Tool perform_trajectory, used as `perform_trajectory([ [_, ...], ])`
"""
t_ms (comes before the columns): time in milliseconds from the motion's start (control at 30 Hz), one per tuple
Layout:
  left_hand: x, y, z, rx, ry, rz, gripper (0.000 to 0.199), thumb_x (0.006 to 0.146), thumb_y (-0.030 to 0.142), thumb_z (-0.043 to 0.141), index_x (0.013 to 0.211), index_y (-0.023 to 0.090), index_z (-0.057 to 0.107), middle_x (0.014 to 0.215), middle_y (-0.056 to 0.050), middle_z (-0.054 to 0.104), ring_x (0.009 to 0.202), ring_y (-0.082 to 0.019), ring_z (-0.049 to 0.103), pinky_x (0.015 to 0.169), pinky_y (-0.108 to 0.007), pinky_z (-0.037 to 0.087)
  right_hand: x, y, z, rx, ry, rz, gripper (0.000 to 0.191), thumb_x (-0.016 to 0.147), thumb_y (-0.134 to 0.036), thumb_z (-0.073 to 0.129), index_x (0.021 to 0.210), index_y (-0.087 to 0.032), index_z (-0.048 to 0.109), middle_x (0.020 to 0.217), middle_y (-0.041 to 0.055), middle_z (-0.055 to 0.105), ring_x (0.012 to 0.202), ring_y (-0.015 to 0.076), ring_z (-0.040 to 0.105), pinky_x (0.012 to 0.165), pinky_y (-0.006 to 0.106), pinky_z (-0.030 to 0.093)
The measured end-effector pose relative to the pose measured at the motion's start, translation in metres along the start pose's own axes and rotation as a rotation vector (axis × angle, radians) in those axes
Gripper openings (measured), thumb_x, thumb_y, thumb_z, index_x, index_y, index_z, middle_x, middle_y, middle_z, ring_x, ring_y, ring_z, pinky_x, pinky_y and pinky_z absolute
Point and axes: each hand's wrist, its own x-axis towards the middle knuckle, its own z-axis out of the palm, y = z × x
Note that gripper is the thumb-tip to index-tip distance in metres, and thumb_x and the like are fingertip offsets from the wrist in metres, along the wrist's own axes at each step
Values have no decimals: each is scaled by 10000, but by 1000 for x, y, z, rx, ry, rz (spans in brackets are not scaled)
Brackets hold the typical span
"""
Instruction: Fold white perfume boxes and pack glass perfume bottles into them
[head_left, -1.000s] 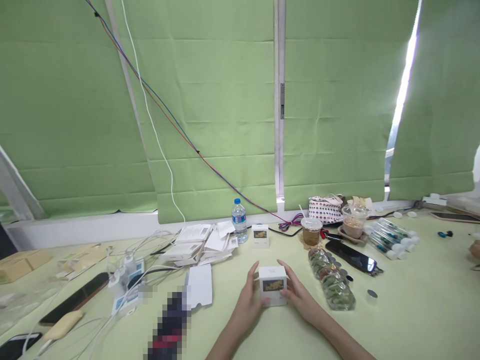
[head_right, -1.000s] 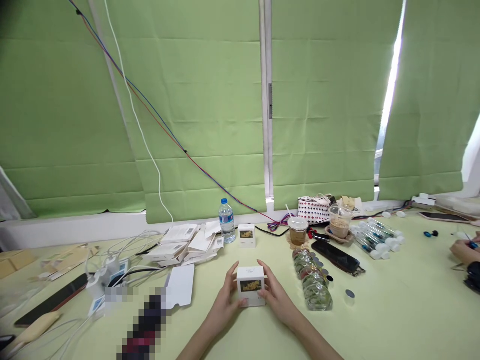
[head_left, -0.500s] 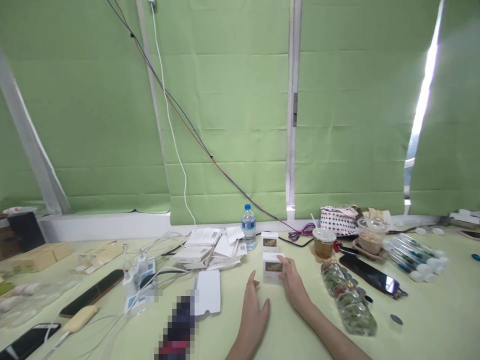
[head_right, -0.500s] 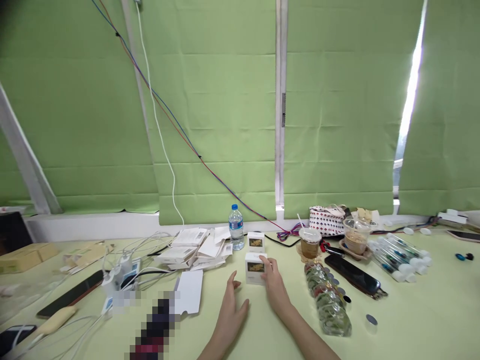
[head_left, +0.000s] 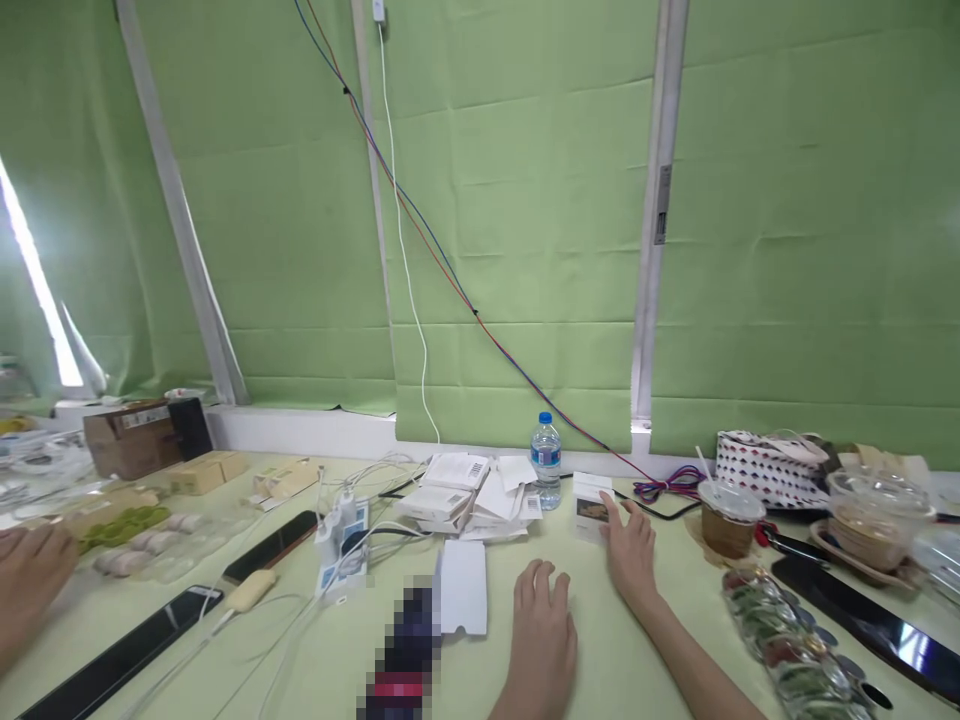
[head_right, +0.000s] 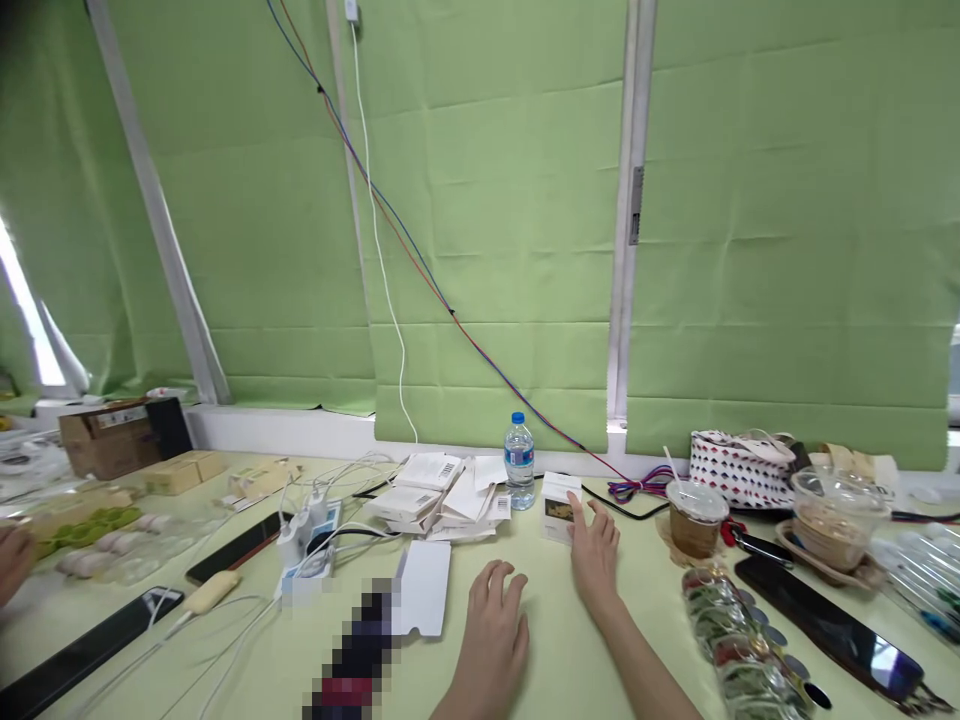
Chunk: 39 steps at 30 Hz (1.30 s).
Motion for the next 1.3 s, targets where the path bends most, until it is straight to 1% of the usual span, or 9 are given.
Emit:
perform_trajectory([
  [100,-3,3,8,0,-192,-19,418,797,124,440,1187,178,583,1308,-126,531,1266,-320,406,1068,-483,313,-3,-10,-4,-15,22,-95,378,908,-174,369,1264,-238,479,1197,157,393,1112,333,416,875,534,376],
  [200,-3,5,17,-33,-318,-53,441,876,281,414,1284,162,530,1382,-166,485,1302,-351,383,1095,-516,258,1,-31,-4,-10,-14,-225,320,905,-155,368,1181,-203,524,1146,140,438,1077,285,465,881,455,412],
  [367,2,-2,27,-98,-381,-41,548,882,418,433,1356,145,467,1472,-191,380,1386,-364,258,1138,-538,151,27,-83,10,-55,-144,-353,363,842,-54,400,1133,-198,562,1117,112,534,1035,237,507,861,353,437],
  [500,2,-3,29,-91,-407,-41,593,870,453,449,1369,132,451,1477,-209,361,1390,-383,238,1134,-565,151,55,-113,33,-153,-203,-344,493,798,21,434,1222,-202,547,1211,144,547,1070,274,495,859,389,401],
  [633,2,-2,30,-82,-441,-43,604,873,466,427,1379,136,438,1487,-205,340,1385,-404,230,1118,-603,173,74,-120,52,-218,-257,-396,520,789,44,476,1240,-205,552,1268,151,557,1099,308,484,843,418,366],
  [800,4,-4,36,-77,-478,-45,614,877,454,406,1390,117,418,1494,-226,301,1391,-407,194,1116,-616,161,84,-113,57,-242,-291,-509,286,846,-28,508,1034,-181,659,1000,120,673,940,269,539,753,361,379],
  [933,3,-1,34,-81,-477,-34,611,891,460,376,1392,112,413,1497,-230,289,1396,-401,181,1120,-614,148,86,-108,42,-257,-253,-549,259,863,-56,512,1067,-139,648,982,129,672,880,263,531,735,358,389],
  [1067,-1,3,26,-68,-420,-7,595,901,474,367,1388,135,422,1495,-209,319,1397,-397,196,1117,-614,163,74,-105,7,-259,-195,-560,300,896,-76,470,1158,-119,610,1069,133,657,897,263,519,766,367,388],
  [1300,-4,5,20,-29,-315,-8,522,896,380,416,1361,148,463,1440,-182,432,1352,-384,321,1116,-576,212,6,-83,-76,-235,-139,-603,331,908,-147,431,1193,-159,600,886,104,670,811,253,532,718,378,377],
])
